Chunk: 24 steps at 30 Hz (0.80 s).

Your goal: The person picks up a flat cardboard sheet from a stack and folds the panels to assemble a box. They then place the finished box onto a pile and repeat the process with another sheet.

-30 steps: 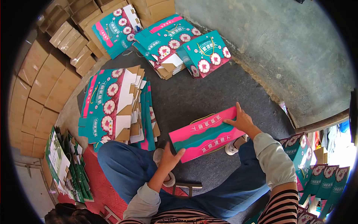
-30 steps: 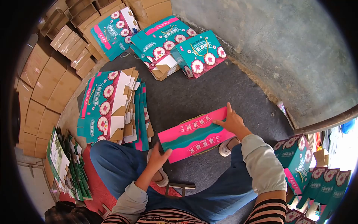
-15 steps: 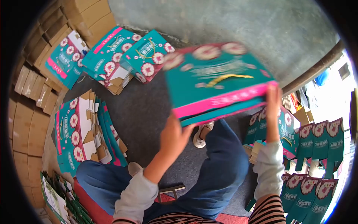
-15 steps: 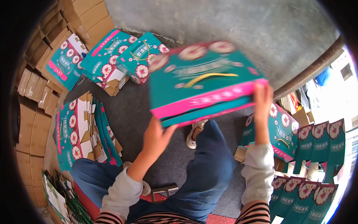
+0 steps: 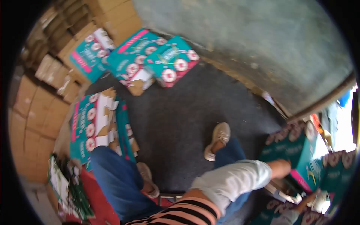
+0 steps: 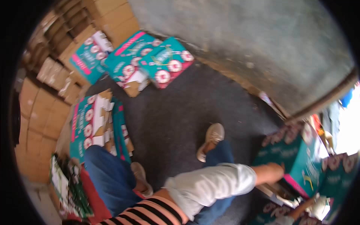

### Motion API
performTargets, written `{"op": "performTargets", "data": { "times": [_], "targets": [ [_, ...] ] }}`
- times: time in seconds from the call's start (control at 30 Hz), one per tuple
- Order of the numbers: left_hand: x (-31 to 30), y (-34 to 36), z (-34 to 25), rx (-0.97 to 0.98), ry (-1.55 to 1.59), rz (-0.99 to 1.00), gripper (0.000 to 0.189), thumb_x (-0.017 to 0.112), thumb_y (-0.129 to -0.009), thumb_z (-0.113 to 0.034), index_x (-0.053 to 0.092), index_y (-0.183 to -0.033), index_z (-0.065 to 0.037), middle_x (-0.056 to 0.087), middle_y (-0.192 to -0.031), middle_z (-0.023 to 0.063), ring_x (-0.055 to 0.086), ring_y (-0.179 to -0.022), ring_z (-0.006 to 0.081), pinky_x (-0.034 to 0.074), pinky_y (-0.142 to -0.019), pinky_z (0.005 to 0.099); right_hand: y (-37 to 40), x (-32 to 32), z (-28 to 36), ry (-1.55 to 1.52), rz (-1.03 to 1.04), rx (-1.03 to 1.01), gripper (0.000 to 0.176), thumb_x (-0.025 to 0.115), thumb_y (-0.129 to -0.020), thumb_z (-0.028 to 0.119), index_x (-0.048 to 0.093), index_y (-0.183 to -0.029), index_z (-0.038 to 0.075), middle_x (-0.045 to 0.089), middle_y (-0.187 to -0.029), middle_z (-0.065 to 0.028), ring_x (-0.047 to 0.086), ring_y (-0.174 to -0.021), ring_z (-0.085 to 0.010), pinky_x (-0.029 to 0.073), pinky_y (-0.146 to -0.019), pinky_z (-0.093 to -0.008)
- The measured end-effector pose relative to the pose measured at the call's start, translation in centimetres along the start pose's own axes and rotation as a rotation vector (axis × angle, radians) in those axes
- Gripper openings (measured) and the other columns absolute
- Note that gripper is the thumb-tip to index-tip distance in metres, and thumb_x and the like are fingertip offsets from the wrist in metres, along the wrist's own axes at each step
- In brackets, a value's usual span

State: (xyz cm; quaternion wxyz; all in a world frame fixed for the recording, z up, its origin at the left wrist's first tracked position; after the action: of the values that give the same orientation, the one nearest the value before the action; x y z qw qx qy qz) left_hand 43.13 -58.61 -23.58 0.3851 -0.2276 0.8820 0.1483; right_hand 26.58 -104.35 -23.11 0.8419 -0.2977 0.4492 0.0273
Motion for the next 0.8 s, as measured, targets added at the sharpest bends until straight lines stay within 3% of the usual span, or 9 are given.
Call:
{"op": "performTargets", "data": {
  "times": [0.1,0.23,0.3,0.4,0.5,0.53,0.57,0.67,0.8],
  "targets": [
    [0.6,0.4,-0.2,0.007,-0.006,0.112,0.097,0.07,-0.065,-0.007,0.014,-0.138,0.021,0.065,-0.092,0.0278,0.065,-0.092,0.0369,0.053,-0.073,0.0398,1.3,-0.5,2.6,0.233,-0.134,-0.067,0.047,0.047,-0.097,0.021,0.04,-0.14,0.003,0.052,-0.132,-0.0174,0.053,-0.115,-0.0284,0.041,-0.099,-0.0386],
    [-1.9,1.6,-0.5,0.14,0.123,0.061,0.089,0.067,-0.07,-0.009,0.019,-0.141,0.014,0.062,-0.104,0.0286,0.064,-0.097,0.0356,0.052,-0.078,0.0403,5.8,-3.9,14.3,0.063,-0.444,-0.398,0.047,0.049,-0.096,0.016,0.039,-0.14,0.001,0.052,-0.131,-0.0194,0.051,-0.119,-0.0294,0.039,-0.101,-0.0393],
    [-3.4,2.5,-0.2,0.128,0.095,-0.053,0.085,0.065,-0.071,-0.007,0.021,-0.141,0.012,0.058,-0.114,0.0284,0.063,-0.099,0.0357,0.052,-0.078,0.0396,14.0,-7.1,25.8,-0.378,-0.054,-0.863,0.046,0.056,-0.094,0.02,0.047,-0.132,-0.004,0.05,-0.133,-0.0227,0.048,-0.122,-0.0332,0.037,-0.103,-0.0425],
    [-6.0,4.8,1.7,0.042,0.147,-0.299,0.074,0.064,-0.072,-0.004,0.031,-0.136,0.011,0.047,-0.127,0.0276,0.062,-0.1,0.0357,0.053,-0.076,0.0389,22.5,-4.9,31.2,0.017,0.11,-1.056,0.05,0.051,-0.095,0.026,0.04,-0.141,0.007,0.043,-0.141,-0.0168,0.042,-0.129,-0.0309,0.035,-0.104,-0.0425],
    [-12.7,18.1,3.2,0.033,-0.059,-0.56,0.062,0.064,-0.074,-0.006,0.038,-0.129,0.01,0.046,-0.126,0.0287,0.065,-0.085,0.0369,0.053,-0.069,0.0421,21.5,-2.6,31.3,0.086,0.113,-1.072,0.054,0.052,-0.094,0.033,0.04,-0.141,0.011,0.044,-0.14,-0.0171,0.043,-0.128,-0.0361,0.037,-0.102,-0.0455],
    [-14.2,22.5,4.4,-0.101,0.015,-0.456,0.056,0.062,-0.078,-0.009,0.041,-0.128,0.004,0.044,-0.128,0.0289,0.064,-0.091,0.0382,0.053,-0.072,0.0446,20.6,-2.0,31.0,0.115,0.116,-1.053,0.054,0.052,-0.094,0.032,0.039,-0.142,0.012,0.044,-0.14,-0.0171,0.043,-0.128,-0.0356,0.038,-0.101,-0.0456],
    [-15.3,28.1,5.4,-0.054,-0.06,-0.666,0.05,0.06,-0.082,-0.012,0.044,-0.128,-0.001,0.045,-0.129,0.0264,0.062,-0.096,0.0385,0.053,-0.073,0.045,19.5,-1.1,30.6,0.147,0.115,-1.034,0.054,0.052,-0.094,0.032,0.038,-0.143,0.014,0.043,-0.141,-0.0171,0.044,-0.128,-0.0352,0.04,-0.1,-0.0456],
    [-21.2,47.0,6.7,-0.425,-0.248,-0.878,0.038,0.057,-0.087,-0.017,0.05,-0.122,-0.004,0.052,-0.123,0.018,0.053,-0.112,0.0366,0.046,-0.09,0.0439,16.0,1.8,29.4,0.155,0.124,-1.036,0.054,0.05,-0.094,0.033,0.037,-0.143,0.016,0.042,-0.141,-0.0181,0.044,-0.127,-0.0349,0.041,-0.1,-0.0455],
    [-17.8,71.9,10.5,-1.132,-0.43,-1.315,0.028,0.058,-0.089,-0.011,0.055,-0.115,-0.002,0.061,-0.109,0.0189,0.062,-0.097,0.0336,0.05,-0.082,0.0411,15.3,1.5,31.5,0.433,0.257,-0.835,0.055,0.052,-0.094,0.031,0.037,-0.143,0.013,0.042,-0.142,-0.0184,0.043,-0.128,-0.035,0.04,-0.101,-0.0459]
  ]
}}
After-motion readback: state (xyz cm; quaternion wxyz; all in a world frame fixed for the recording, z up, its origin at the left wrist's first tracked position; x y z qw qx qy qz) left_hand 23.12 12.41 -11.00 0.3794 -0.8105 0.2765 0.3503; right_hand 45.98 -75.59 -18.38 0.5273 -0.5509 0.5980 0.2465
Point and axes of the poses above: each hand's wrist, its own y-axis away from the middle knuckle, its own x-axis out of the palm, z = x × y, the point moved 5 cm from there along -y, towards the middle knuckle
